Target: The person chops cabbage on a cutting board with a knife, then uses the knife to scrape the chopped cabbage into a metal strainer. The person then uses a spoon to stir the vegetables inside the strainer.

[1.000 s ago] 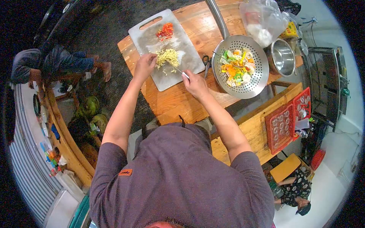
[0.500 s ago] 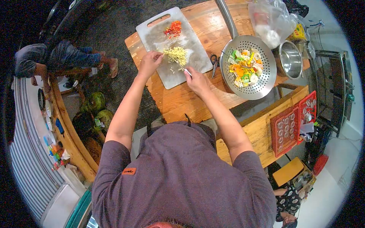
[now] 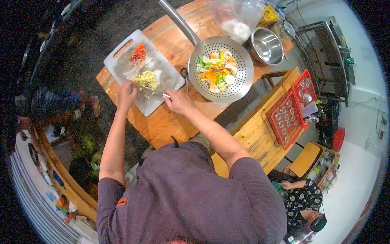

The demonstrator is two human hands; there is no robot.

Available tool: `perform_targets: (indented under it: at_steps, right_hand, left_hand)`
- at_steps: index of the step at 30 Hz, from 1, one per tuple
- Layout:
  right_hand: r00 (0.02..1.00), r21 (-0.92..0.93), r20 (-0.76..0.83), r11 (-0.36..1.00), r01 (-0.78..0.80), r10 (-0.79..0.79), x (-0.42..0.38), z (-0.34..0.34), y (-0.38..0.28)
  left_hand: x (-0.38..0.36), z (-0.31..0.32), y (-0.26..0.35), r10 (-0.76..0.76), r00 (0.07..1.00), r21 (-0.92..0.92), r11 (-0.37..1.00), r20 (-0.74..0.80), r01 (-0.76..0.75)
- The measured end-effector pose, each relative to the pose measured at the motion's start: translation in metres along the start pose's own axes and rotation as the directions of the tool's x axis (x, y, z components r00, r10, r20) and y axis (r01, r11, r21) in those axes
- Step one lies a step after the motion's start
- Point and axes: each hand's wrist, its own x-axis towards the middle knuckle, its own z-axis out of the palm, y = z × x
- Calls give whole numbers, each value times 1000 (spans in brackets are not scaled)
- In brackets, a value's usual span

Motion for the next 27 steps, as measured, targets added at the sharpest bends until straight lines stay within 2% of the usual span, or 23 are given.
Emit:
perform_targets:
  at_steps: [4,7,9,12,16,20,22,27]
  right_hand:
    - [996,-82,-77,996,40,-47,-4,9,2]
    - [989,-120,-100,988,98,-110,-6,10,0]
    - [981,-125,-125,983,133,-148,-6,10,-5]
    - [974,-182,-139,971,153,-179,-5,8,-10]
    - [968,-198,-150,966,168,-199,-1,4,-14]
    - [970,-244,-151,958,148,-188,-1,4,-13]
    - [962,-287,-182,947,144,-201,-3,5,-10]
    - [950,-305,-222,941,144,-217,-8,3,-10]
  left_hand:
    - [5,-4,29,115,993,91,989,-23,-112]
    - [-2,-12,45,140,989,92,985,46,-144]
    - [-4,-11,53,241,966,125,960,98,-252]
    - [-8,-11,61,290,945,151,938,150,-312]
    - [-13,-10,58,278,924,148,935,263,-323]
    - [-18,-3,47,274,927,204,922,254,-329]
    - [-16,2,43,224,941,292,910,253,-295]
    - [-9,-6,50,201,949,311,910,244,-273]
